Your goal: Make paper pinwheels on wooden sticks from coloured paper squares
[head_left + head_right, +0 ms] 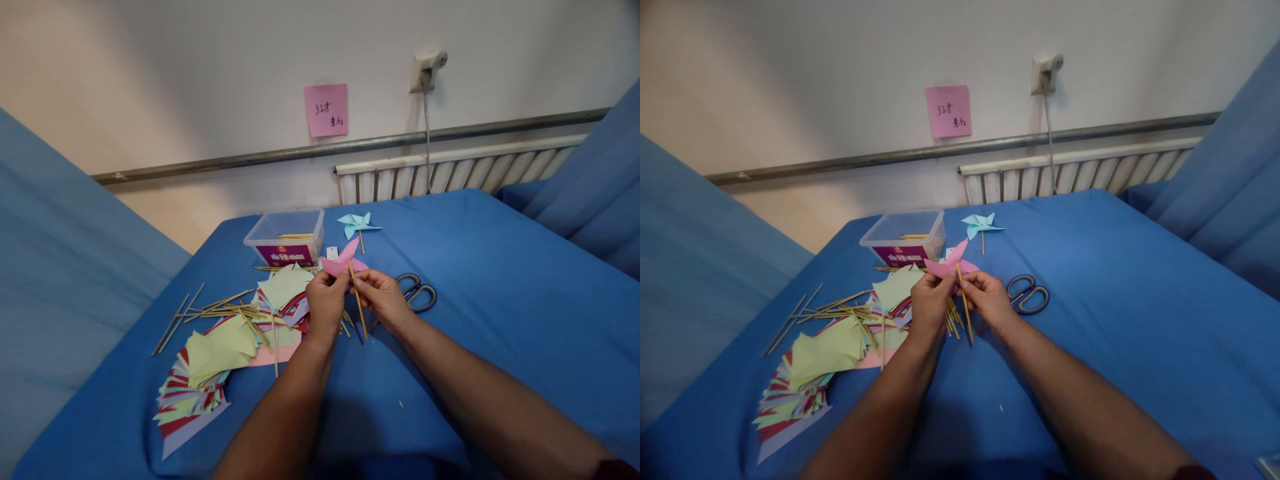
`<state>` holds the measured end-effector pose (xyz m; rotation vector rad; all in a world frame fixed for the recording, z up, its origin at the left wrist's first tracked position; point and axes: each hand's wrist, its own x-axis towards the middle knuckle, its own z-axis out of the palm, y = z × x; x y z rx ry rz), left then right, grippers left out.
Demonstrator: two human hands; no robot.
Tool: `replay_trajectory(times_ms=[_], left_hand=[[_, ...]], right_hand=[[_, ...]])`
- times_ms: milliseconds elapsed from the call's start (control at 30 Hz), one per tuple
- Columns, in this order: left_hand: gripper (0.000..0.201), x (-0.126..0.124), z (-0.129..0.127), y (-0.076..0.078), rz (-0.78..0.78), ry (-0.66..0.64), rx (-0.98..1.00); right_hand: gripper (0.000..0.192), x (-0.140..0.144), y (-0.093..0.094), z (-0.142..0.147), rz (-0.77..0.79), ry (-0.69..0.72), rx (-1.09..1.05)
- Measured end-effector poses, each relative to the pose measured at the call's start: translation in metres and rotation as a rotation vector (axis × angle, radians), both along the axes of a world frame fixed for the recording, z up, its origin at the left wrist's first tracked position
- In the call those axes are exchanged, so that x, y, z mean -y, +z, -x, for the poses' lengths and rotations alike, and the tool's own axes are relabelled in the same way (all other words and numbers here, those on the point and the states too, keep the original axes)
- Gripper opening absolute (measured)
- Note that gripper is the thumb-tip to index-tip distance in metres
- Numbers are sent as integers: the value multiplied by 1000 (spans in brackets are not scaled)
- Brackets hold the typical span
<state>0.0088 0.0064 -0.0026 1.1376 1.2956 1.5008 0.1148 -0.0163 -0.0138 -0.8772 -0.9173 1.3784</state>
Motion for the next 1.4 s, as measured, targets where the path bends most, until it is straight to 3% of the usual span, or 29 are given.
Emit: replay_trajectory(times_ms=[533,767,1100,1267,1400], left_hand=[[21,1,-1,1,5,11,9],[26,-2,1,0,74,7,171],[23,3,-2,8,247,-44,515],[23,1,-1,6,254,-61,566],[23,2,1,7,267,-85,562]], right_hand=[[35,-1,-1,2,-7,-47,28],[33,0,-3,3,-44,-55,35],[30,0,8,-7,-36,-253,-195],[28,5,5,-2,-22,-153,-173],[23,8,0,-4,-47,94,-145]])
